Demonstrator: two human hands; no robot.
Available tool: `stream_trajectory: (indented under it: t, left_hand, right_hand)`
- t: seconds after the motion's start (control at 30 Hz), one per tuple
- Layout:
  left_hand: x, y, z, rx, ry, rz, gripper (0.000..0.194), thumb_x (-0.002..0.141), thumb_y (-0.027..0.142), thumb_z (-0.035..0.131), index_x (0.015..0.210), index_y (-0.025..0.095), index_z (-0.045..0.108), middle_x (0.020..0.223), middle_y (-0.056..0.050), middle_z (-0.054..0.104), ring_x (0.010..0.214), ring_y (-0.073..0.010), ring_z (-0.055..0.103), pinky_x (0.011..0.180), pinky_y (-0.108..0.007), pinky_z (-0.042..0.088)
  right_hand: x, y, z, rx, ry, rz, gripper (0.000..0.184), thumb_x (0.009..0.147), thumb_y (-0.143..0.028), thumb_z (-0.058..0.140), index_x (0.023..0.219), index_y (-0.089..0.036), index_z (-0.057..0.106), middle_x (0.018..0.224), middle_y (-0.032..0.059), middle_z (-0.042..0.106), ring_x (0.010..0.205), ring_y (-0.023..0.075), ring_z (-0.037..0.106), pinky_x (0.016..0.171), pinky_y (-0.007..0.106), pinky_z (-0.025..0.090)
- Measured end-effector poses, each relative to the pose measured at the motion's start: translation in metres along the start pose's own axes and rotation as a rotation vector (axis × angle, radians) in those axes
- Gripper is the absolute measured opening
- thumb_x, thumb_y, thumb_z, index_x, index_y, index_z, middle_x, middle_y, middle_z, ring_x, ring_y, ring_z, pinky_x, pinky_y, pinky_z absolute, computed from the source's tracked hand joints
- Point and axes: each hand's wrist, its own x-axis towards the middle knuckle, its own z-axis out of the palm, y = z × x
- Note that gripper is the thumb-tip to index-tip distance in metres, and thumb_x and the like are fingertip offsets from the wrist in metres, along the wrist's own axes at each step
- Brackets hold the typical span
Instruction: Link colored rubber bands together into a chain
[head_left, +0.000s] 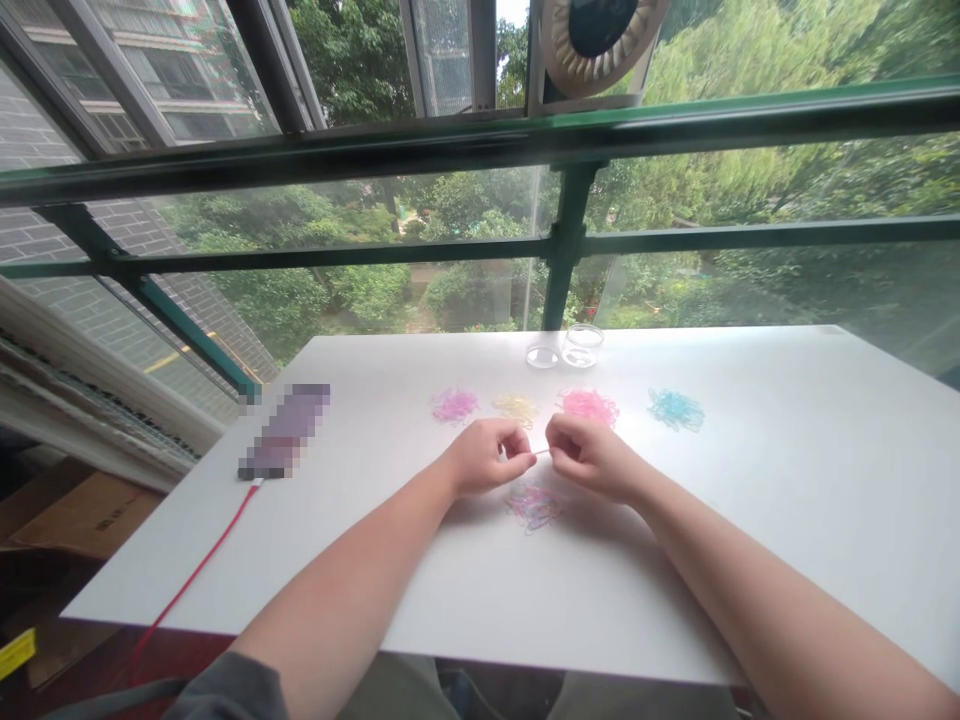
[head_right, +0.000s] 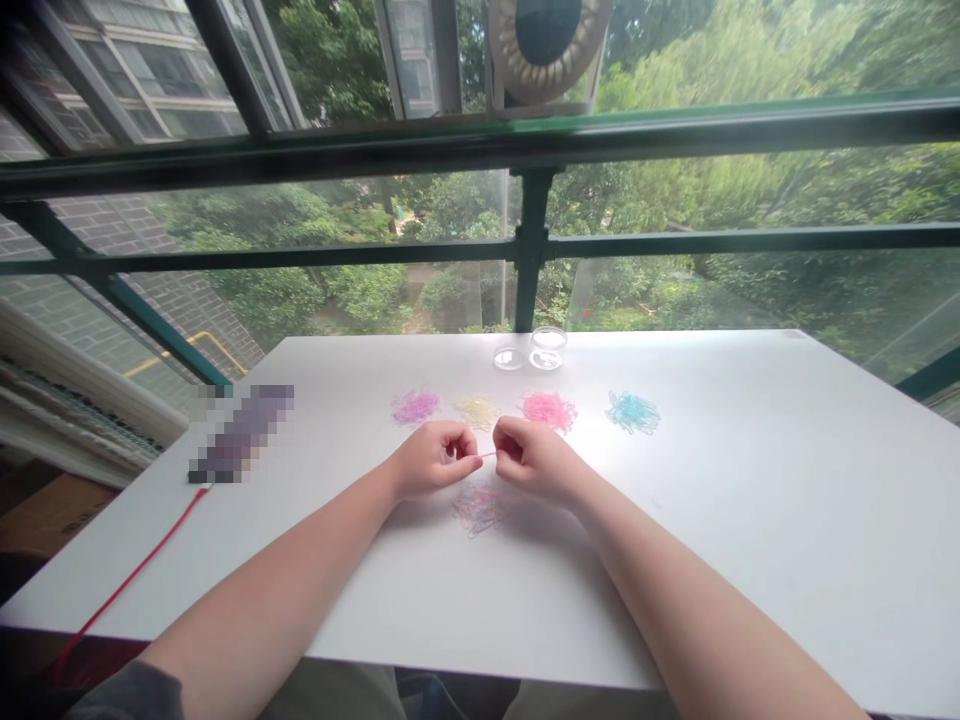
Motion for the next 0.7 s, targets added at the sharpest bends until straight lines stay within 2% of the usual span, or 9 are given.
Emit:
stream_trajectory:
  t: [0.27, 0.7]
  left_hand:
    - [-0.0001, 0.0002, 0.0, 0.001, -0.006, 0.004, 0.012, 0.072, 0.025, 0.06, 0.067, 0.014, 0.059, 0.066, 0.0, 0.06, 0.059, -0.0081, 0.049, 0.057, -0.02, 0.039]
    - [0.0, 0.0012, -0.0006, -0.01, -0.034, -0.015, 0.014, 0.075, 0.027, 0.057, 0.072, 0.014, 0.061, 0.069, -0.001, 0.062, 0.062, -0.0087, 0.05, 0.059, -0.02, 0.04]
  right_hand:
    - [-0.0023, 0.0, -0.0001, 0.008, -0.081, -0.022, 0.012, 0.067, -0.01, 0.043, 0.065, -0.02, 0.037, 0.058, -0.0053, 0.036, 0.052, 0.0081, 0.032, 0.048, 0.022, 0.027]
    - [-0.0023, -0.0019, -0.0018, -0.048, -0.138, 0.014, 0.009, 0.07, -0.01, 0.042, 0.069, -0.019, 0.04, 0.061, -0.0047, 0.04, 0.054, 0.0085, 0.035, 0.05, 0.022, 0.029]
